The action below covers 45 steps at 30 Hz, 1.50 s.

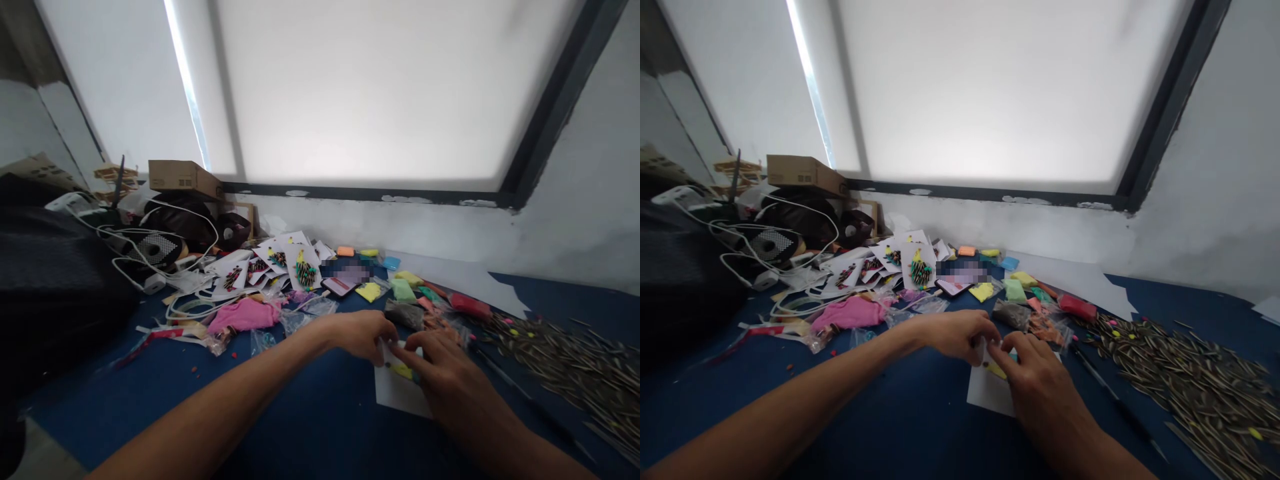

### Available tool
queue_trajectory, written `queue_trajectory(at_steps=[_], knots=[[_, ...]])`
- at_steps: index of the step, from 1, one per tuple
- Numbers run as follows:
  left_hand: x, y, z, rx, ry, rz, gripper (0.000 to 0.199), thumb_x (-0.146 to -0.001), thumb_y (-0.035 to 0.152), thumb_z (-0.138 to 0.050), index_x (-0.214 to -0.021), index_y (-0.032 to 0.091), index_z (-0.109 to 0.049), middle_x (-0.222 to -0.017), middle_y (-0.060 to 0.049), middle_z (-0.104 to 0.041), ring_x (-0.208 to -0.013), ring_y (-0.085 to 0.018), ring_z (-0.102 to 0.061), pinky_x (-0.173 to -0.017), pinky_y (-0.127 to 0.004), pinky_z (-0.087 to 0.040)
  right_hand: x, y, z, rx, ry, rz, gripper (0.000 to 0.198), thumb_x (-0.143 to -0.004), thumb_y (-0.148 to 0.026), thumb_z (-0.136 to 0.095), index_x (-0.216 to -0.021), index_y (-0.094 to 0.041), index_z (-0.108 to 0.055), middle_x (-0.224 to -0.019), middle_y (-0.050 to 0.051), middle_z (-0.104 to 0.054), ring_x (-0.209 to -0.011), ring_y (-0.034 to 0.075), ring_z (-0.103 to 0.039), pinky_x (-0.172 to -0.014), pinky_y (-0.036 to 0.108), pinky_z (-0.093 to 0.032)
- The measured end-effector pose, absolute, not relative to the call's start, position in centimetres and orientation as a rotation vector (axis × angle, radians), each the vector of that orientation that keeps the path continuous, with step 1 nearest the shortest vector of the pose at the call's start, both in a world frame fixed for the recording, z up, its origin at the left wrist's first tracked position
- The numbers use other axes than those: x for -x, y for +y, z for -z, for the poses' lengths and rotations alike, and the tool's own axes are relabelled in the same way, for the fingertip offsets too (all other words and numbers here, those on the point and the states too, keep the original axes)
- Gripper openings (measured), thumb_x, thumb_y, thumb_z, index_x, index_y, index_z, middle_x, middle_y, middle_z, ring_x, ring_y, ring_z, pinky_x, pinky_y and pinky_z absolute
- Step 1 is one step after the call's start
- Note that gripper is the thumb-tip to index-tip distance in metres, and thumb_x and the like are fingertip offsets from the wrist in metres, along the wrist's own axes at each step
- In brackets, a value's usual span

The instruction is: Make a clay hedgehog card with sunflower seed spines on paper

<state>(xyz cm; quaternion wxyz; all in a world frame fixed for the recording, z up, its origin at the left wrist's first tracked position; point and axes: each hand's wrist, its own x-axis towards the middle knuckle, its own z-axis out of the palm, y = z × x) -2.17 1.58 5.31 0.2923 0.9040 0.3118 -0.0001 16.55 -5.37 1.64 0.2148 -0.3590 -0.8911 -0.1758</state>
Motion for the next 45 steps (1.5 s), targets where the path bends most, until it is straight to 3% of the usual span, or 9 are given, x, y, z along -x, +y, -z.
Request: queue_trajectory(at_steps=[7,12,16,20,29,45], knots=[[2.2,1.2,-6.0,-2.476,0.82,0.025,0.051,-0.07,0.008,-0.06,-0.12,0.008,-0.057,-0.102,-0.008,-0.061,-0.079,-0.016,-0.058,-0.064,-0.022,-0.045,-20.8,-5.9,-1.6,1.1,-2.341,0.522,0.034,-0.078,-0.006,-0.039,-0.093,-0.021,-0.066,-0.096,0.011,-0.066,-0.092,0.026,-0.064,-0.07,0.036,-0.052],[2.1,1.7,-4.8,-2.399,0.931,-0.149,0.051,-0.067,-0.003,-0.044,-0.113,0.012,-0.062,-0.109,-0.007,-0.064,-0.093,-0.017,-0.06,-0.074,-0.022,-0.047,-22.3,-6.5,-1.5,1.279,-2.282,0.338,0.027,-0.083,-0.013,-0.038,-0.08,-0.023,-0.063,-0.083,0.008,-0.067,-0.075,0.021,-0.065,-0.062,0.032,-0.052],[1.5,1.7,-3.9,-2.373,1.041,-0.373,0.045,-0.073,-0.001,-0.042,-0.111,0.01,-0.063,-0.111,-0.009,-0.066,-0.1,-0.018,-0.06,-0.084,-0.026,-0.047,-22.4,-6.6,-1.5,1.325,-2.27,0.239,0.027,-0.084,-0.015,-0.039,-0.083,-0.023,-0.065,-0.082,0.008,-0.067,-0.073,0.02,-0.066,-0.061,0.031,-0.052],[0.8,1.6,-3.8,-2.431,1.071,-0.354,0.04,-0.075,0.001,-0.046,-0.11,0.009,-0.065,-0.112,-0.011,-0.065,-0.102,-0.02,-0.059,-0.089,-0.027,-0.045,-22.5,-6.7,-1.1,1.345,-2.271,0.235,0.026,-0.087,-0.019,-0.04,-0.084,-0.023,-0.065,-0.082,0.007,-0.066,-0.073,0.02,-0.065,-0.062,0.031,-0.051],[-0.4,2.7,-4.2,-2.444,1.033,-0.23,0.029,-0.074,0.007,-0.057,-0.1,0.013,-0.067,-0.101,-0.006,-0.068,-0.088,-0.018,-0.061,-0.07,-0.023,-0.045,-22.4,-6.8,-0.4,1.372,-2.353,0.304,0.025,-0.09,-0.02,-0.038,-0.076,-0.022,-0.059,-0.073,0.005,-0.061,-0.065,0.019,-0.061,-0.057,0.03,-0.047],[-0.8,3.7,-3.2,-2.408,1.01,-0.228,0.015,-0.074,0.012,-0.062,-0.084,0.016,-0.072,-0.082,-0.003,-0.07,-0.07,-0.014,-0.059,-0.056,-0.02,-0.038,-22.3,-6.7,-0.2,1.266,-2.36,0.508,0.036,-0.097,-0.023,-0.027,-0.073,-0.023,-0.053,-0.068,0.003,-0.059,-0.061,0.017,-0.058,-0.059,0.029,-0.046]])
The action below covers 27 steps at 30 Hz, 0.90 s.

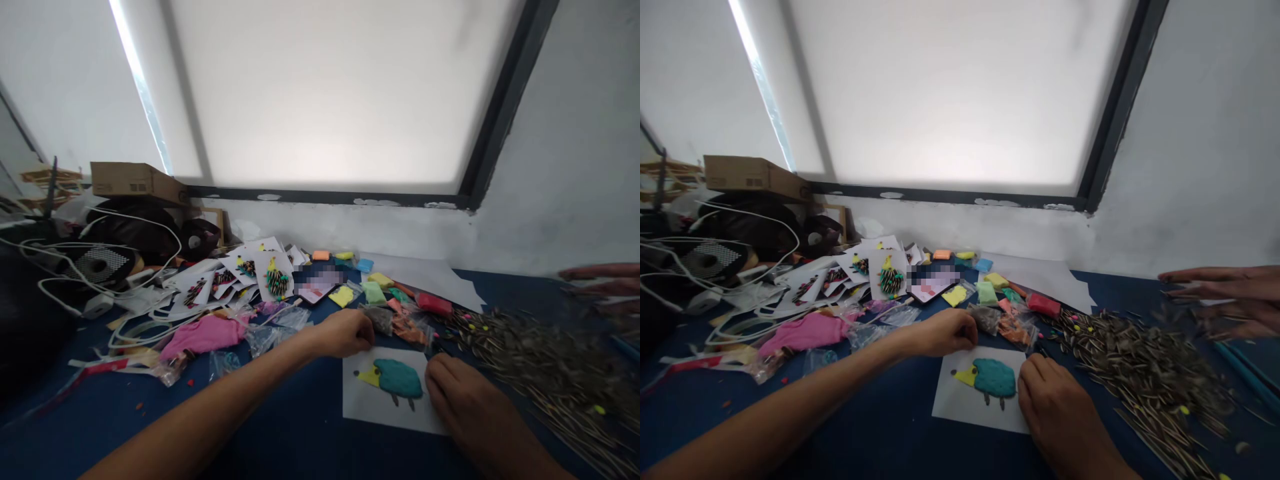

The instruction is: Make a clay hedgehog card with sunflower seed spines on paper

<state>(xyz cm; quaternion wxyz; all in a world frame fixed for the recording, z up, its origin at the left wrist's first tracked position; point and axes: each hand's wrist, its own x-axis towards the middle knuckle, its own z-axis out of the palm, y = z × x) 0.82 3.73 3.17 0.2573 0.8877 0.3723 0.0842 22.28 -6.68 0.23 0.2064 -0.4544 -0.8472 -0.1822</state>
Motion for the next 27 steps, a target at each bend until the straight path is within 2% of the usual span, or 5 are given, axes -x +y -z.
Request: queue_trajectory(at_steps=[7,13,18,21,27], knots=[[-0.9,3.7,-2.9,-2.414,1.033,-0.24,0.014,-0.074,0.011,-0.062,-0.084,0.015,-0.071,-0.083,-0.004,-0.07,-0.073,-0.015,-0.06,-0.057,-0.021,-0.037,-22.5,-6.6,-0.1,1.266,-2.356,0.481,0.035,-0.098,-0.027,-0.031,-0.075,-0.022,-0.058,-0.074,0.005,-0.061,-0.065,0.018,-0.061,-0.061,0.031,-0.049],[-1.0,3.8,-2.4,-2.421,1.061,-0.235,0.015,-0.075,0.013,-0.06,-0.084,0.017,-0.071,-0.084,-0.002,-0.07,-0.076,-0.016,-0.06,-0.058,-0.022,-0.036,-22.4,-6.9,-1.2,1.336,-2.339,0.303,0.027,-0.094,-0.022,-0.035,-0.082,-0.023,-0.059,-0.075,0.004,-0.063,-0.066,0.016,-0.064,-0.057,0.026,-0.05],[-0.9,4.2,-1.7,-2.464,0.962,-0.307,0.015,-0.073,0.009,-0.058,-0.08,0.015,-0.069,-0.085,-0.003,-0.069,-0.076,-0.015,-0.06,-0.061,-0.021,-0.038,-25.3,-5.6,-1.8,1.466,-2.233,0.383,0.032,-0.092,-0.03,-0.038,-0.071,-0.023,-0.06,-0.071,0.005,-0.063,-0.063,0.019,-0.064,-0.057,0.031,-0.05],[-0.8,4.2,-1.7,-2.457,0.934,-0.316,0.014,-0.073,0.008,-0.058,-0.08,0.015,-0.069,-0.084,-0.003,-0.069,-0.075,-0.015,-0.06,-0.062,-0.02,-0.039,-27.6,-4.4,-1.8,1.538,-2.144,0.412,0.031,-0.088,-0.024,-0.037,-0.09,-0.019,-0.067,-0.086,0.01,-0.067,-0.07,0.021,-0.067,-0.057,0.033,-0.052],[-0.7,4.0,-2.1,-2.436,0.946,-0.297,0.017,-0.074,0.009,-0.058,-0.084,0.014,-0.07,-0.088,-0.005,-0.069,-0.077,-0.015,-0.061,-0.063,-0.02,-0.04,-28.9,-3.8,-2.1,1.666,-2.205,0.245,0.031,-0.085,-0.026,-0.041,-0.083,-0.022,-0.072,-0.085,0.01,-0.068,-0.075,0.022,-0.067,-0.064,0.034,-0.054]])
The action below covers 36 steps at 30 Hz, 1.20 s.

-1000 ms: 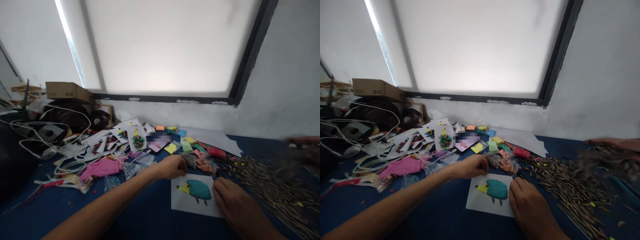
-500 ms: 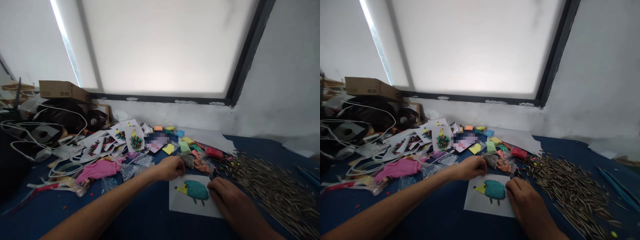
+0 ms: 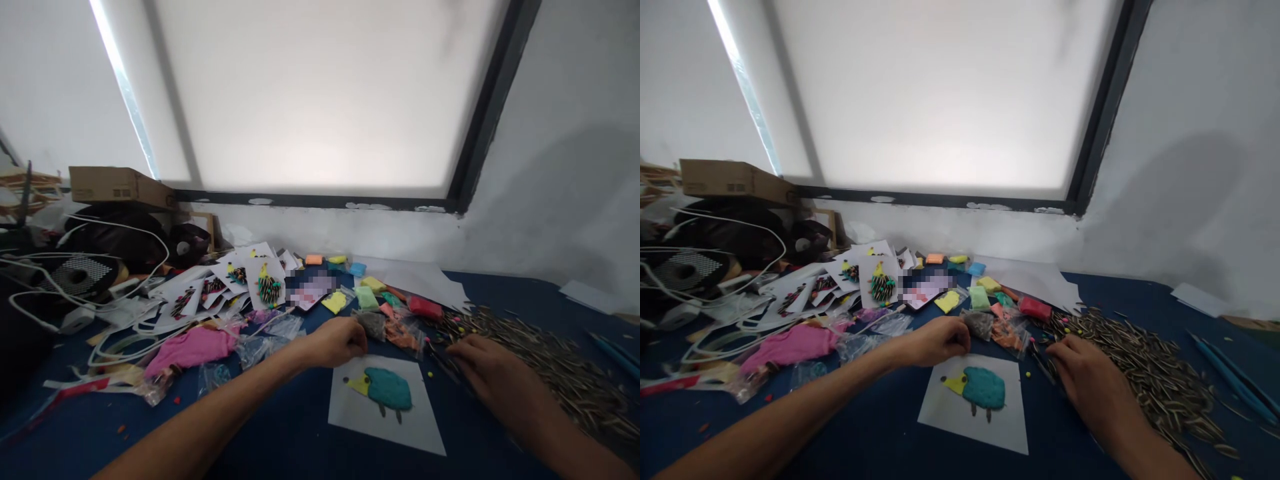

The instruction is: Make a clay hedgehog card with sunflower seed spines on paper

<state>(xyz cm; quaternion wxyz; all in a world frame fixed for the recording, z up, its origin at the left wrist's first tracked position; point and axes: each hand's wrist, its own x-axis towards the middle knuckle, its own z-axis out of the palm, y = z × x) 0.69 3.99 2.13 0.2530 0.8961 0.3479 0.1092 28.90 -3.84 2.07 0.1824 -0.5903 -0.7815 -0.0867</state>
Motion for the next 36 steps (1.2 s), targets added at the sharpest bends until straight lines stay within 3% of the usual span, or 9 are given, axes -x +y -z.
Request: queue_trajectory(at_steps=[10,17,20,24,28,36], knots=[[-0.5,3.6,-2.9,-2.401,0.943,-0.283,0.019,-0.074,0.007,-0.057,-0.086,0.014,-0.07,-0.088,-0.005,-0.069,-0.076,-0.015,-0.061,-0.062,-0.019,-0.041,-29.3,-4.0,-2.1,1.867,-2.205,0.129,0.03,-0.085,-0.037,-0.045,-0.071,-0.025,-0.068,-0.075,0.006,-0.067,-0.068,0.021,-0.065,-0.06,0.031,-0.05],[-0.5,3.6,-2.8,-2.403,0.93,-0.296,0.017,-0.075,0.006,-0.057,-0.085,0.013,-0.069,-0.088,-0.005,-0.069,-0.078,-0.015,-0.06,-0.063,-0.02,-0.041,-28.4,-4.2,-2.2,1.82,-2.222,0.167,0.025,-0.083,-0.03,-0.047,-0.065,-0.023,-0.062,-0.067,0.004,-0.063,-0.061,0.02,-0.064,-0.052,0.03,-0.048],[-0.5,3.5,-3.0,-2.394,0.927,-0.303,0.016,-0.075,0.006,-0.057,-0.084,0.012,-0.069,-0.087,-0.006,-0.068,-0.077,-0.015,-0.061,-0.062,-0.02,-0.041,-28.7,-3.9,-2.0,1.757,-2.201,0.327,0.02,-0.082,-0.026,-0.048,-0.076,-0.022,-0.066,-0.072,0.006,-0.065,-0.064,0.021,-0.065,-0.054,0.031,-0.05],[-0.5,3.4,-3.2,-2.37,0.927,-0.293,0.016,-0.075,0.006,-0.057,-0.085,0.011,-0.069,-0.088,-0.007,-0.069,-0.077,-0.016,-0.061,-0.062,-0.02,-0.041,-28.8,-3.1,-1.9,1.58,-2.264,0.326,0.031,-0.087,-0.022,-0.042,-0.092,-0.023,-0.073,-0.082,0.008,-0.068,-0.069,0.019,-0.066,-0.056,0.028,-0.05],[-0.5,3.6,-2.9,-2.379,0.924,-0.305,0.017,-0.075,0.006,-0.058,-0.086,0.012,-0.069,-0.089,-0.006,-0.069,-0.077,-0.016,-0.061,-0.063,-0.02,-0.041,-28.5,-2.5,-1.9,1.477,-2.376,0.282,0.034,-0.09,-0.022,-0.04,-0.095,-0.023,-0.074,-0.089,0.009,-0.069,-0.072,0.017,-0.066,-0.06,0.026,-0.051],[-0.4,4.0,-2.3,-2.412,0.889,-0.326,0.016,-0.075,0.007,-0.058,-0.084,0.013,-0.069,-0.089,-0.005,-0.068,-0.078,-0.016,-0.06,-0.065,-0.02,-0.041,-28.7,-1.6,-1.7,1.465,-2.375,0.345,0.029,-0.089,-0.024,-0.043,-0.081,-0.02,-0.071,-0.079,0.008,-0.067,-0.07,0.019,-0.065,-0.062,0.029,-0.051]])
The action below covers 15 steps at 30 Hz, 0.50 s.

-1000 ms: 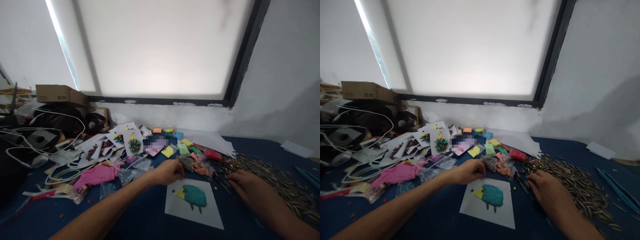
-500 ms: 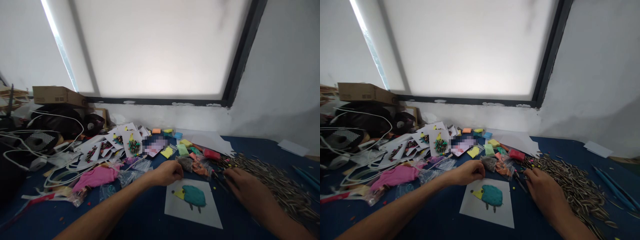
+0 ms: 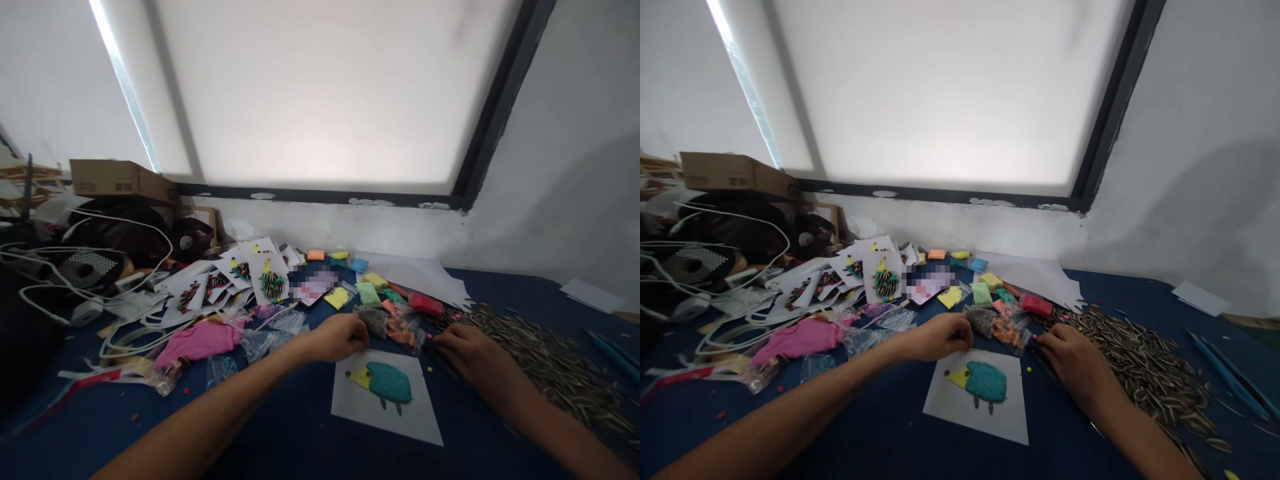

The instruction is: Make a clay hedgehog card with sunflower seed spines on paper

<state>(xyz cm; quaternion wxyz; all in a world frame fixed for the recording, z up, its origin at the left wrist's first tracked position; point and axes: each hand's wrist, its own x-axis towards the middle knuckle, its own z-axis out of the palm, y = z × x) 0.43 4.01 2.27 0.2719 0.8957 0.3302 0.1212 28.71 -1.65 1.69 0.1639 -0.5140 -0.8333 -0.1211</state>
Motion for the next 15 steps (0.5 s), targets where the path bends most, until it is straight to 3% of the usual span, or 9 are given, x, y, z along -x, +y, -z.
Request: queue_trajectory(at_steps=[4,9,15], knots=[[-0.4,4.0,-2.3,-2.425,0.898,-0.318,0.014,-0.075,0.009,-0.059,-0.084,0.013,-0.069,-0.089,-0.006,-0.068,-0.078,-0.016,-0.06,-0.065,-0.021,-0.041,-28.7,-1.6,-1.7,1.488,-2.29,0.424,0.037,-0.093,-0.029,-0.034,-0.078,-0.019,-0.066,-0.081,0.012,-0.067,-0.074,0.024,-0.065,-0.067,0.037,-0.052],[-0.5,3.9,-2.5,-2.412,0.93,-0.311,0.014,-0.076,0.01,-0.059,-0.084,0.015,-0.069,-0.087,-0.004,-0.068,-0.078,-0.015,-0.06,-0.066,-0.021,-0.042,-28.0,-2.5,-2.4,1.54,-2.118,0.453,0.034,-0.093,-0.035,-0.033,-0.09,-0.018,-0.062,-0.087,0.013,-0.071,-0.07,0.024,-0.068,-0.055,0.033,-0.052],[-0.5,3.8,-2.5,-2.439,0.936,-0.301,0.014,-0.076,0.009,-0.058,-0.084,0.013,-0.069,-0.09,-0.005,-0.068,-0.081,-0.016,-0.06,-0.068,-0.021,-0.042,-25.9,-4.6,-3.3,1.493,-2.114,0.086,0.026,-0.088,-0.033,-0.043,-0.092,-0.023,-0.067,-0.089,0.007,-0.074,-0.076,0.022,-0.071,-0.06,0.03,-0.055]])
